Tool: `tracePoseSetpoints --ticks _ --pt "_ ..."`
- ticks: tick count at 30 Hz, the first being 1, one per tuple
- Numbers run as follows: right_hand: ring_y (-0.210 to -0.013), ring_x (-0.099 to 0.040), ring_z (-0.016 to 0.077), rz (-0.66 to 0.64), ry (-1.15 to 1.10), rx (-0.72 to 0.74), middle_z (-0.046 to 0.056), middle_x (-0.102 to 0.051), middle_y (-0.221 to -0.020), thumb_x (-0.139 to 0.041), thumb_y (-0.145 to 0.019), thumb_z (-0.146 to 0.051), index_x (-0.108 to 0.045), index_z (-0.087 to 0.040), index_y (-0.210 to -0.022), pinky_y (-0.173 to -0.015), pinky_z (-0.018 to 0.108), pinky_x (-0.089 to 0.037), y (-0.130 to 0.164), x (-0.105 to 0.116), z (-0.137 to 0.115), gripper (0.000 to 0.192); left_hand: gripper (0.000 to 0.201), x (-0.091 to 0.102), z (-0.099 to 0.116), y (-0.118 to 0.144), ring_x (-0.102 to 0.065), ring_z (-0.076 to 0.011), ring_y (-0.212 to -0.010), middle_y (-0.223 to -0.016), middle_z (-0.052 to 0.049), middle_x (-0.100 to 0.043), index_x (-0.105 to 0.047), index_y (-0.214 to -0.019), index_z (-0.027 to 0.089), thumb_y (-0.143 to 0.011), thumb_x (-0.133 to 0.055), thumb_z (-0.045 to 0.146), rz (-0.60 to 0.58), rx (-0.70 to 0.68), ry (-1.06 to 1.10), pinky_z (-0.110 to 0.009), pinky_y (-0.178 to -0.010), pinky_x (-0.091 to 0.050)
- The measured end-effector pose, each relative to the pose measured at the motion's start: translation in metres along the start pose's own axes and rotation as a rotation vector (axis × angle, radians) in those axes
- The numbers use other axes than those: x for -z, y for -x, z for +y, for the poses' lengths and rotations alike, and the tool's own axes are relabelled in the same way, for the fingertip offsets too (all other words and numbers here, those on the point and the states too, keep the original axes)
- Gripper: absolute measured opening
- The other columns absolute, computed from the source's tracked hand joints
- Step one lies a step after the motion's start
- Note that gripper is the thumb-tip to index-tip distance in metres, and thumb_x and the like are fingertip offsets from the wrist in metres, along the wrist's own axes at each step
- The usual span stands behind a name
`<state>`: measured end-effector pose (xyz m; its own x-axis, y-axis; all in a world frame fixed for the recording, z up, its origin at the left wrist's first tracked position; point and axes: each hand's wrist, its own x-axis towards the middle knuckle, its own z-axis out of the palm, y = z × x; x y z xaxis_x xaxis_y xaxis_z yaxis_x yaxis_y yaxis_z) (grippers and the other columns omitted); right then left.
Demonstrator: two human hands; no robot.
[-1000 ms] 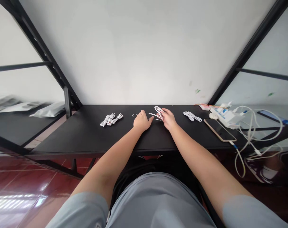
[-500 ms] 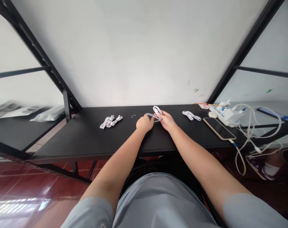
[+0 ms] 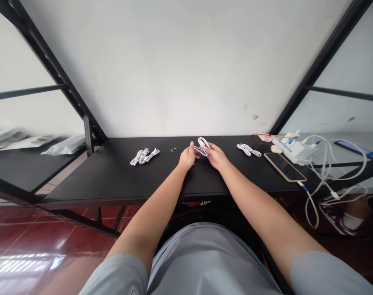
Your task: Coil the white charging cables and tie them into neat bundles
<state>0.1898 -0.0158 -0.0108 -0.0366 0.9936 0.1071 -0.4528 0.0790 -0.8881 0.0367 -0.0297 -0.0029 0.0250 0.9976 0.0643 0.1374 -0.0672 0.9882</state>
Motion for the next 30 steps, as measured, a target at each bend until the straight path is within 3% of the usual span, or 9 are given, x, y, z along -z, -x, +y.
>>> tracePoseSetpoints --ticks 3,7,11,16,20,23,27,30 --pt "-0.09 -0.071 0.0202 -0.037 0.078 -0.004 0.004 -0.076 -0.099 -0.085 -0.065 -0.023 -0.068 -0.022 -0.103 -0.088 0.037 -0.056 0.002 -0.002 0.004 0.041 0.037 0.003 -0.007 -0.005 -0.072 -0.0197 -0.082 -0.105 -0.014 -0.073 -0.066 -0.1 0.014 -0.093 -0.056 0.048 -0.035 -0.034 0.109 -0.02 -0.049 -0.047" --pt "-0.086 -0.071 0.0197 -0.118 0.262 0.02 0.004 -0.076 -0.094 -0.086 -0.063 -0.027 -0.066 -0.022 -0.111 -0.085 0.037 -0.055 0.004 -0.004 0.008 0.052 0.025 0.01 -0.012 -0.005 -0.067 -0.0155 -0.068 -0.083 -0.009 -0.073 -0.072 -0.095 0.013 -0.088 -0.064 0.036 0.014 -0.087 0.084 -0.023 -0.056 -0.05" --pt "-0.089 -0.07 0.0196 -0.117 0.431 0.102 0.007 -0.076 -0.1 -0.083 -0.066 -0.034 -0.07 -0.019 -0.102 -0.088 0.035 -0.054 0.003 -0.003 0.01 0.041 0.022 0.018 -0.014 -0.006 -0.063 -0.0142 -0.066 -0.079 -0.007 -0.072 -0.075 -0.088 0.015 -0.083 -0.07 0.035 0.124 -0.123 0.043 -0.026 -0.066 -0.051" --pt "-0.074 -0.067 0.0159 -0.103 0.673 0.168 0.004 -0.074 -0.086 -0.072 -0.079 -0.036 -0.072 -0.019 -0.096 -0.076 0.032 -0.055 0.001 0.002 0.013 0.024 0.017 0.019 -0.012 -0.007 -0.064 -0.0138 -0.064 -0.073 -0.004 -0.068 -0.07 -0.086 0.015 -0.082 -0.069 0.032 0.19 -0.084 0.107 -0.026 -0.063 -0.052" --pt "-0.068 -0.067 0.0136 -0.016 0.645 0.179 0.001 -0.07 -0.083 -0.069 -0.08 -0.032 -0.064 -0.021 -0.09 -0.064 0.026 -0.056 0.001 0.002 0.014 0.015 0.013 0.019 -0.009 -0.004 -0.068 -0.0149 -0.063 -0.073 -0.003 -0.065 -0.062 -0.089 0.015 -0.084 -0.066 0.026 0.156 -0.033 0.204 -0.026 -0.058 -0.053" --pt "-0.065 -0.067 0.0125 0.088 0.603 0.168 -0.001 -0.067 -0.081 -0.067 -0.08 -0.028 -0.059 -0.022 -0.085 -0.056 0.023 -0.054 0.001 0.003 0.013 0.011 0.025 0.021 -0.01 -0.003 -0.066 -0.0123 -0.058 -0.071 0.001 -0.062 -0.057 -0.098 0.016 -0.08 -0.072 0.024 0.18 -0.014 0.244 -0.022 -0.054 -0.049" --pt "-0.064 -0.065 0.0125 0.134 0.649 0.151 0.0 -0.067 -0.075 -0.066 -0.078 -0.02 -0.065 -0.02 -0.083 -0.06 0.025 -0.056 0.001 0.004 0.009 0.005 0.042 0.024 -0.012 -0.006 -0.055 -0.0069 -0.05 -0.073 0.003 -0.062 -0.056 -0.107 0.016 -0.073 -0.079 0.023 0.287 0.017 0.254 -0.022 -0.053 -0.043" --pt "-0.067 -0.066 0.0135 0.115 0.637 0.123 0.002 -0.071 -0.077 -0.07 -0.076 -0.021 -0.071 -0.019 -0.088 -0.064 0.027 -0.058 0.002 0.003 0.007 0.012 0.031 0.026 -0.012 -0.008 -0.051 -0.0059 -0.05 -0.071 0.002 -0.062 -0.061 -0.098 0.014 -0.074 -0.077 0.025 0.287 0.017 0.255 -0.022 -0.054 -0.041"
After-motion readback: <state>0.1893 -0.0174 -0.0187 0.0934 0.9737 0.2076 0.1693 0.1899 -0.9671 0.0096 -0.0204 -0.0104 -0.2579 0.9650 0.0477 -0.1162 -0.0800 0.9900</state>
